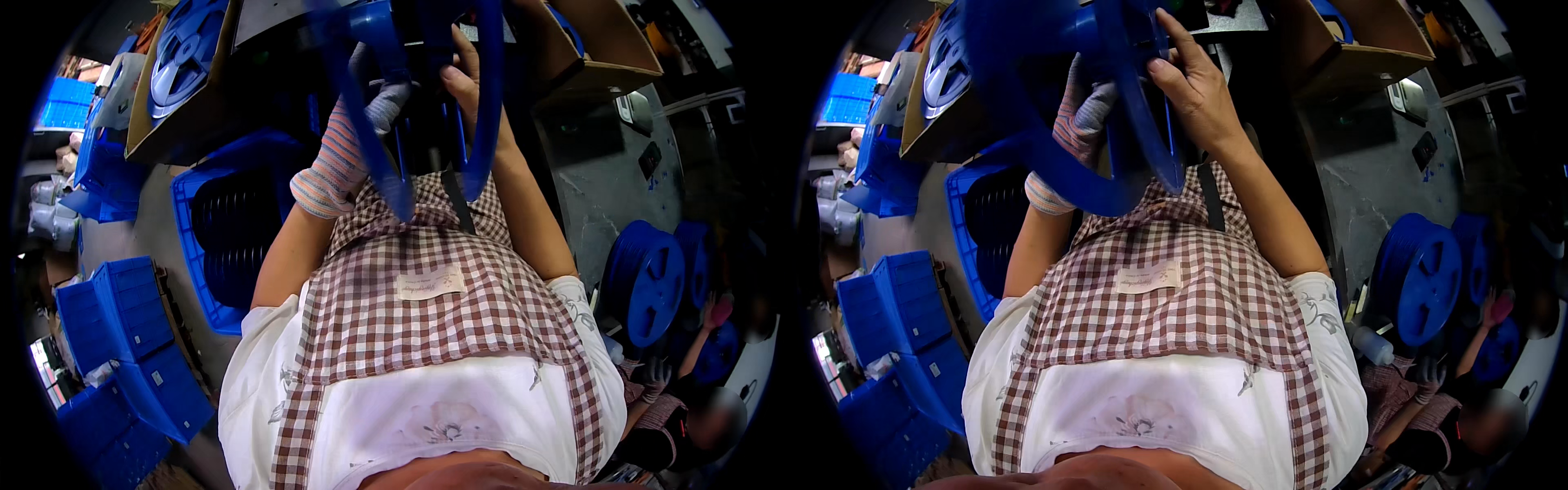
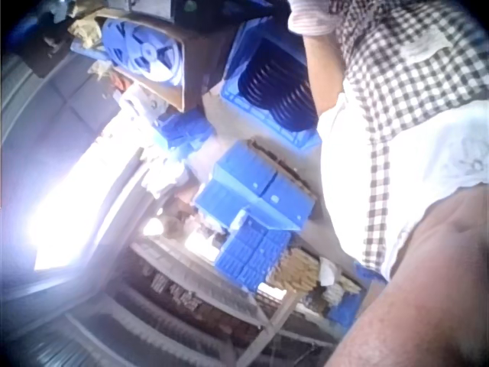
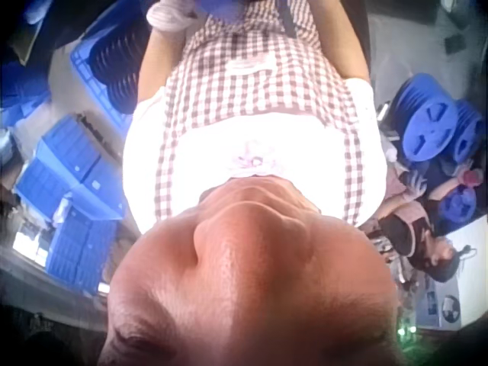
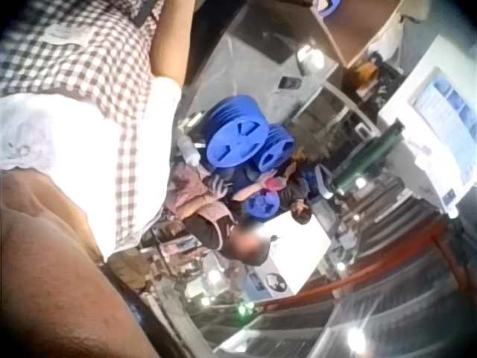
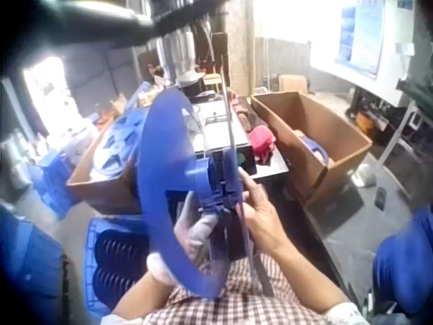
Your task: The person repeatedly picks up blue plastic reels from a blue bin, wipes them with a pink cloth, and places them into a cardboard box. The person also stacks some reels together and continues wiping them before placing them in the box.
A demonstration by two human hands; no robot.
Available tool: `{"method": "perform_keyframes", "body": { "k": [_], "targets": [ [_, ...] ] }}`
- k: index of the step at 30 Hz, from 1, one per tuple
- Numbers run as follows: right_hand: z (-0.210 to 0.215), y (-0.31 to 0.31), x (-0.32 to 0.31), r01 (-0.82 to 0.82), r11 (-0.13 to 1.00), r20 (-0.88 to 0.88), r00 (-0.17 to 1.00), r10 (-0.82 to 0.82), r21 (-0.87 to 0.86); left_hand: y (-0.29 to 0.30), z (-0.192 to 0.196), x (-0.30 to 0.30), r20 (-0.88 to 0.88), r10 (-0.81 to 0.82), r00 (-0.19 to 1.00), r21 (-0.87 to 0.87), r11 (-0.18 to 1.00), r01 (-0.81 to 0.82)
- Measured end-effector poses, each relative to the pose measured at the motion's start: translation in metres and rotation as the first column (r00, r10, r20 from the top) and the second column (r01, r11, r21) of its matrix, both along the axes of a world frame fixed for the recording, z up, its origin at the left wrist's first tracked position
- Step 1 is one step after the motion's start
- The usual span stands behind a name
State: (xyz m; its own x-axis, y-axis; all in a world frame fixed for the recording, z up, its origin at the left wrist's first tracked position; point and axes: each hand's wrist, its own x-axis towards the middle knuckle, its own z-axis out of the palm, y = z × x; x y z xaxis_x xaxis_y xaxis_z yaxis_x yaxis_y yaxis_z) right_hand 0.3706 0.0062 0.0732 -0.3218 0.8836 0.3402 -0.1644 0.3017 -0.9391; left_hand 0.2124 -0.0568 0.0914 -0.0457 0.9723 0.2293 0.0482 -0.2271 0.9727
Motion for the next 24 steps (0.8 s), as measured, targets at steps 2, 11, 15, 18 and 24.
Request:
{"method": "perform_keyframes", "body": {
  "k": [2, 11, 15, 18, 24],
  "targets": [
    [0.001, -0.004, -0.001, 0.047, 0.998, 0.002, 0.999, -0.046, -0.046, 0.001, -0.029, -0.013, 0.358, -0.18, 0.916, 0.145, 0.98, 0.136],
    [0.018, -0.012, -0.008, -0.137, 0.988, 0.012, 0.99, 0.138, -0.074, 0.013, -0.05, -0.008, 0.314, -0.058, 0.948, 0.18, 0.984, 0.001],
    [0.026, -0.016, -0.012, -0.165, 0.979, -0.014, 0.986, 0.165, -0.123, 0.007, -0.048, -0.013, 0.263, -0.035, 0.964, 0.192, 0.981, -0.017],
    [0.013, -0.007, -0.012, -0.216, 0.968, -0.039, 0.976, 0.213, -0.125, 0.005, -0.046, -0.013, 0.196, -0.022, 0.98, 0.186, 0.982, -0.015],
    [-0.007, 0.001, -0.015, -0.025, 1.0, 0.086, 0.996, 0.024, 0.003, 0.002, -0.047, -0.015, 0.034, 0.034, 0.999, 0.177, 0.983, -0.04]
  ]
}}
